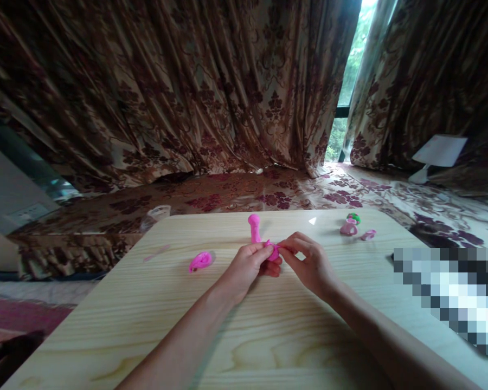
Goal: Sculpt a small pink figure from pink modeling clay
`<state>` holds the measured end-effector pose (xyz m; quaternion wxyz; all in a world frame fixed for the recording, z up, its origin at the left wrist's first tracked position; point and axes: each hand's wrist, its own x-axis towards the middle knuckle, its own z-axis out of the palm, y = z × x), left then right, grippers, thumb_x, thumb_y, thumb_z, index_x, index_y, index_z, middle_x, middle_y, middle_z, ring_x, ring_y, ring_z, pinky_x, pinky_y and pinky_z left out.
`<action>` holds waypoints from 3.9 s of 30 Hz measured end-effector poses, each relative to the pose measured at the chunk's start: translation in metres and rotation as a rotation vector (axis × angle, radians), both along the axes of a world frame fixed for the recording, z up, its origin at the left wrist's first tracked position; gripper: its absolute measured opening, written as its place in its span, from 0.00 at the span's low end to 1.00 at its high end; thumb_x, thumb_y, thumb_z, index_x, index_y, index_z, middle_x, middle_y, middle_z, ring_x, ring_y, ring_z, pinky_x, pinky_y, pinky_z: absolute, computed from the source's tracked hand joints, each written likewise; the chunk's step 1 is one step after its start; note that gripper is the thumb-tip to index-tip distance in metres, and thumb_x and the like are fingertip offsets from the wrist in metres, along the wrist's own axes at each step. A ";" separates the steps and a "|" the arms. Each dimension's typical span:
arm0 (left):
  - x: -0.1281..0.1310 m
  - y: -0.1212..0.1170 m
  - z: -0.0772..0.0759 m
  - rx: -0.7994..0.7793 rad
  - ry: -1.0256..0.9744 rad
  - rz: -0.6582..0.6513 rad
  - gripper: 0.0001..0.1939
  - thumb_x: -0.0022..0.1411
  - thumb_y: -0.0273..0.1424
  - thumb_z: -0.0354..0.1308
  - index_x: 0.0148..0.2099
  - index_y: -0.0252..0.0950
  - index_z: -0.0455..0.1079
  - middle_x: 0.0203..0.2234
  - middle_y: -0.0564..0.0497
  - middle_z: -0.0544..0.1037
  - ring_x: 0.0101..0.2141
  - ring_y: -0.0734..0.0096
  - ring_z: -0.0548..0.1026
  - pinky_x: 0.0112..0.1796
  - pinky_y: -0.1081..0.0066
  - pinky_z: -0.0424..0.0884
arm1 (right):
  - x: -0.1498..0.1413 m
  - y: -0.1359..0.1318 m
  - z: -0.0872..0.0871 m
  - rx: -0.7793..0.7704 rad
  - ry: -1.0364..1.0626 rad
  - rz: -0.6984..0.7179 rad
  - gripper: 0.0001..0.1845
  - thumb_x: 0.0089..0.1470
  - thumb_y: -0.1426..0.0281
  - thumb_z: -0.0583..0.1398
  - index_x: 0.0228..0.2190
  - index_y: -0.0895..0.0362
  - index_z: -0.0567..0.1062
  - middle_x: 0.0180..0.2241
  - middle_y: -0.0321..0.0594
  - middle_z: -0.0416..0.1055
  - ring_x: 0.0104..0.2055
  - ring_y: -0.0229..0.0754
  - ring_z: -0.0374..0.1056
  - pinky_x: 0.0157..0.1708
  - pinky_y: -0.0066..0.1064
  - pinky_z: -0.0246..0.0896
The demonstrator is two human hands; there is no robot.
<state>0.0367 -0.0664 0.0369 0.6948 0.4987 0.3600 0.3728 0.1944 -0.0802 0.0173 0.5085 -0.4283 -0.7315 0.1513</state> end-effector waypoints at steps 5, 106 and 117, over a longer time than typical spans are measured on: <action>0.003 -0.003 0.002 0.027 -0.053 -0.061 0.11 0.56 0.35 0.57 0.36 0.31 0.68 0.29 0.49 0.71 0.29 0.75 0.71 0.34 0.72 0.68 | 0.001 0.000 0.000 0.024 -0.002 -0.001 0.10 0.56 0.71 0.56 0.38 0.54 0.77 0.30 0.39 0.67 0.33 0.38 0.65 0.33 0.30 0.62; -0.017 -0.007 0.002 0.023 0.120 -0.010 0.18 0.56 0.40 0.55 0.41 0.31 0.72 0.27 0.47 0.75 0.27 0.72 0.71 0.33 0.70 0.67 | 0.001 -0.006 0.009 -0.111 -0.095 0.220 0.14 0.51 0.70 0.60 0.42 0.55 0.74 0.34 0.39 0.69 0.35 0.36 0.66 0.36 0.28 0.63; -0.017 -0.006 0.003 0.031 0.173 -0.022 0.15 0.56 0.39 0.54 0.28 0.31 0.70 0.23 0.49 0.73 0.24 0.74 0.70 0.29 0.72 0.65 | 0.002 -0.006 0.005 -0.049 -0.231 0.151 0.09 0.55 0.73 0.55 0.33 0.56 0.76 0.30 0.38 0.70 0.30 0.35 0.66 0.32 0.26 0.59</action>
